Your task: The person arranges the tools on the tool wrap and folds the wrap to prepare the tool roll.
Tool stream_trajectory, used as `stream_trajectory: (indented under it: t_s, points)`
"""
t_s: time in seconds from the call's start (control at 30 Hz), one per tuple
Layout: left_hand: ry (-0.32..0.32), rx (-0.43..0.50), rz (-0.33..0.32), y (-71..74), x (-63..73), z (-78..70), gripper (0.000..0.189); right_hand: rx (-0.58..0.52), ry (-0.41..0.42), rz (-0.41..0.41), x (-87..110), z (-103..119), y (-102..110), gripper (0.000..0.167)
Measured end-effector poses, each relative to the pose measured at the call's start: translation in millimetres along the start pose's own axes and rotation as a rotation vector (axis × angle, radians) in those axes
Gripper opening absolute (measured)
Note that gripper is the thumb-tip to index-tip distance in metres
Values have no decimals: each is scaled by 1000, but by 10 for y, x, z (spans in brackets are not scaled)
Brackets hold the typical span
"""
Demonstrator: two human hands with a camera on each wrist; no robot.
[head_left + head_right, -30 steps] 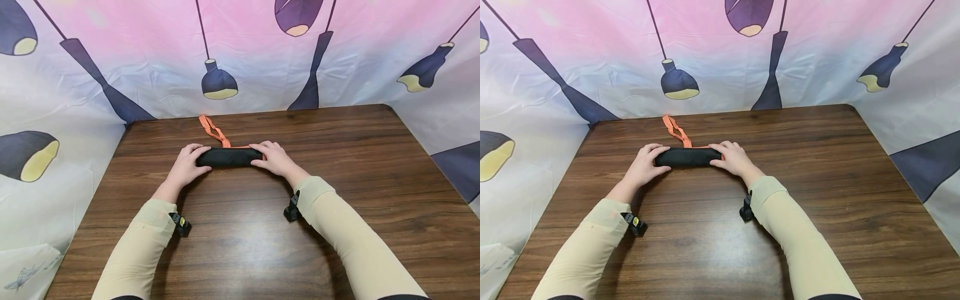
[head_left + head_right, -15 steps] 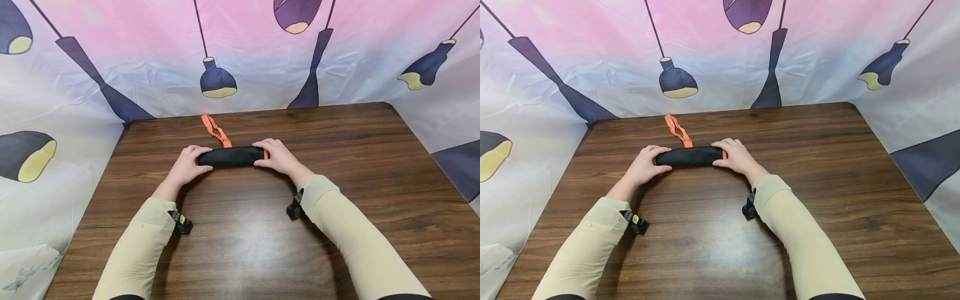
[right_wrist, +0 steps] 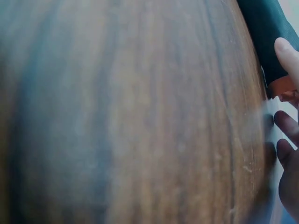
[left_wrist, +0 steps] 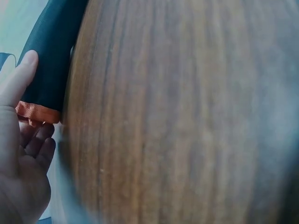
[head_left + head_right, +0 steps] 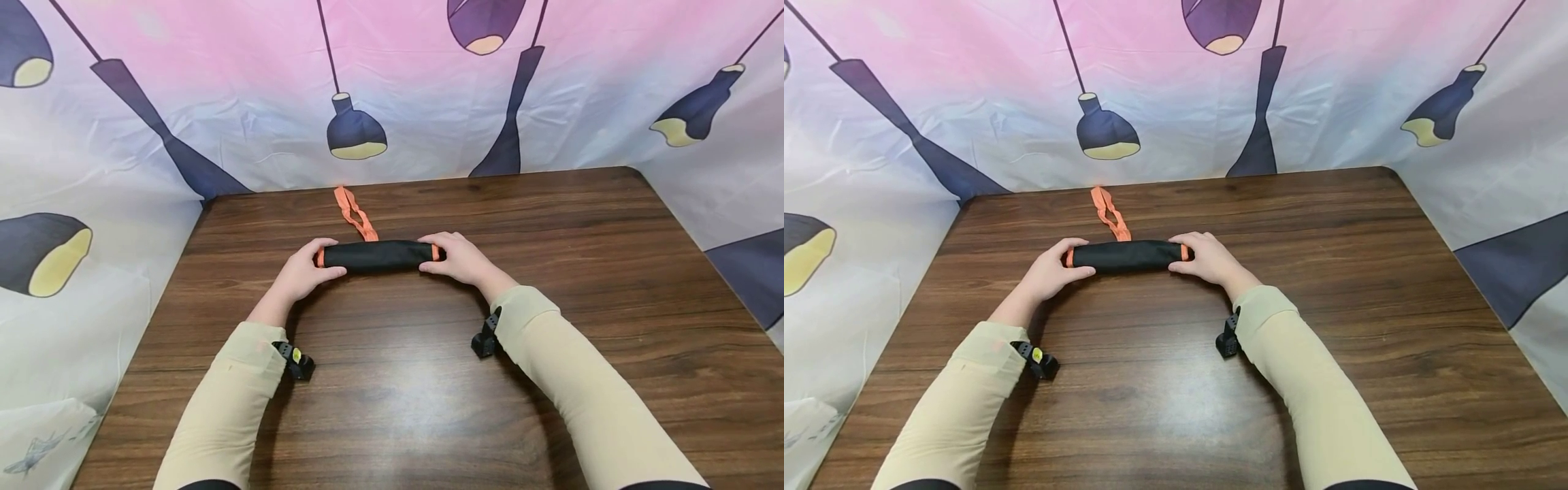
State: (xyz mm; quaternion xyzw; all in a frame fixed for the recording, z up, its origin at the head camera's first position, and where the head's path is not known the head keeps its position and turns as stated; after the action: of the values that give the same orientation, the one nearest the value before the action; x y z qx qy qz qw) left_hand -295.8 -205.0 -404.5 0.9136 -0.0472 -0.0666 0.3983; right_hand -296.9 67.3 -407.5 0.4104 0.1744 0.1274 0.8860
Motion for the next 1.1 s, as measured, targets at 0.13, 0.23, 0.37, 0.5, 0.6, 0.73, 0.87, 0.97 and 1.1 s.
stream_trajectory:
  t_s: [0.13,0.23,0.37,0.5,0.6,0.73,0.87,0.97,1.1]
  points:
    - [5,23,-14,-3,10,36,69,-41,-53,14,-25,-61,-20,58]
    - [-27,30,-24,-3,14,27,68,-72,-78,15,-38,-95,-16,58]
    - [-18,56,-16,-7,25,54,71,-99,-99,11,-37,-130,-1,59]
    - [29,87,-15,4,47,106,70,-139,-95,-4,-31,-144,7,61]
    - [39,73,-28,27,56,122,68,-191,-94,-30,-23,-150,33,59]
    - [38,51,-43,48,60,136,68,-246,-119,-47,1,-180,64,55]
    - [37,56,-54,60,75,155,65,-263,-119,-44,18,-195,76,54]
    - [41,63,-57,63,87,167,63,-260,-111,-44,23,-200,82,53]
    - [44,47,-54,70,97,171,61,-247,-103,-39,24,-175,83,53]
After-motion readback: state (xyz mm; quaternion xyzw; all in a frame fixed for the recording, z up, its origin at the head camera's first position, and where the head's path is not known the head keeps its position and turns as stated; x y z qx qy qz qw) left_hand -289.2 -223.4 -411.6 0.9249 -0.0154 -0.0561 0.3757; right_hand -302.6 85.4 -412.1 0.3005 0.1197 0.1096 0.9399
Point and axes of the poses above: each hand's wrist, its own x-axis away from the middle knuckle, its own y-axis out of the back of the hand, z = x × y, the point moved 9 cm from there along -x, towards the middle knuckle, and after that the axes turned 10 degrees about -z, right-handed, at the moved point
